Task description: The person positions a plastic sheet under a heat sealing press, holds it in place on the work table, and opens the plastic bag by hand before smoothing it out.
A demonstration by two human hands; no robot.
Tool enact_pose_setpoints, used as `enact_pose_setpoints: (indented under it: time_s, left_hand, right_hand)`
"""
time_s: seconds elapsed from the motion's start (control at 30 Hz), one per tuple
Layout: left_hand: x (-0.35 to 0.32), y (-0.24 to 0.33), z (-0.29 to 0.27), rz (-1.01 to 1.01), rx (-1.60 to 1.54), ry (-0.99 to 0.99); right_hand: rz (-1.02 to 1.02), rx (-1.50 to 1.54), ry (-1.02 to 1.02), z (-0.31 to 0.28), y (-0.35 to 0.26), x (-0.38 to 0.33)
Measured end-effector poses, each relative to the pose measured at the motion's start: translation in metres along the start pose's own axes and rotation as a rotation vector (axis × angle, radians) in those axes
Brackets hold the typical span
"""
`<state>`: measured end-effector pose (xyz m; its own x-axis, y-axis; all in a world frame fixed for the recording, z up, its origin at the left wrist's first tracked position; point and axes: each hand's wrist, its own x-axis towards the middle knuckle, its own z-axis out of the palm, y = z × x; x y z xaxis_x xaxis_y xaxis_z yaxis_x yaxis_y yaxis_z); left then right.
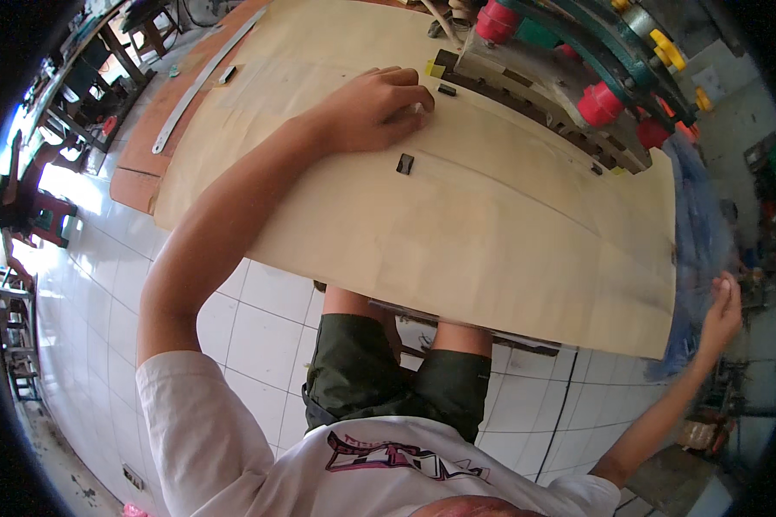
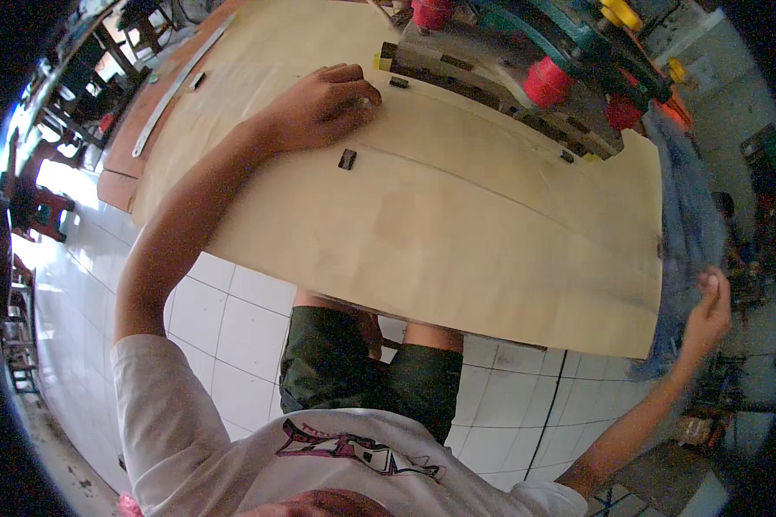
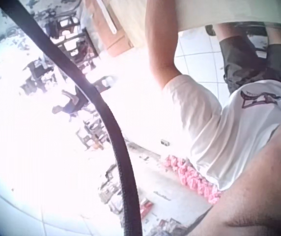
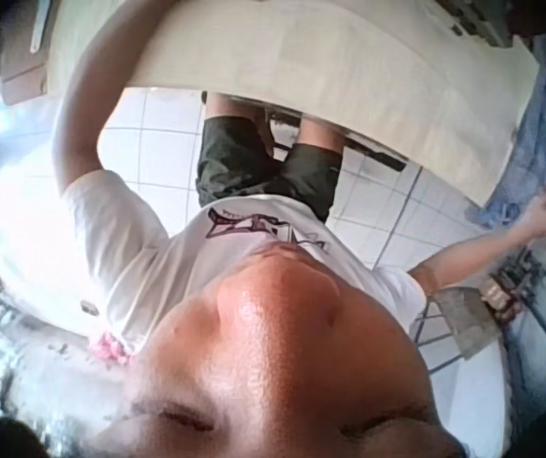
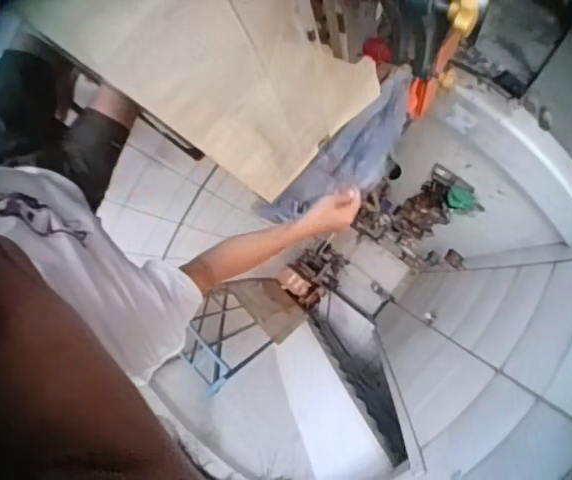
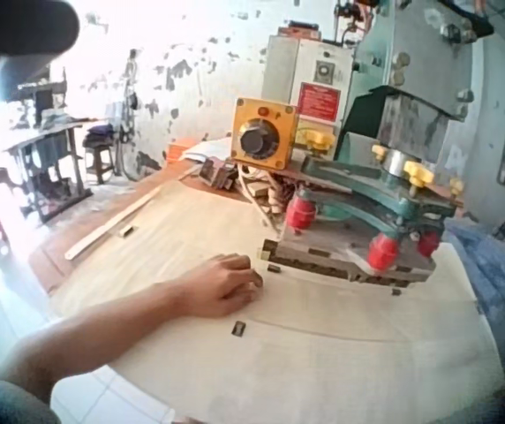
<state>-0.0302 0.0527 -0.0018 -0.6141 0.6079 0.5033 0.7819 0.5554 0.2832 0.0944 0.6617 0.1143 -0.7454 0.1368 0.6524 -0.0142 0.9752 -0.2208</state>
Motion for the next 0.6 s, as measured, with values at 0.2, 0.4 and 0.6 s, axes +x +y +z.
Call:
enact_pose_setpoints:
  time_s: [0.2, 0.4, 0.6]
  left_hand:
    - [-0.003, -0.001, -0.001, 0.036, 0.133, 0.010]
    - [-0.006, 0.009, -0.006, -0.054, 0.216, -0.037]
    - [-0.003, 0.020, -0.010, -0.226, 0.203, 0.091]
  right_hand:
    - [0.489, -0.457, 0.444, -0.042, 0.038, 0.026]
    - [-0.382, -0.359, 0.526, 0.052, -0.060, -0.009]
    - [-0.015, -0.112, -0.143, 0.146, -0.040, -0.010]
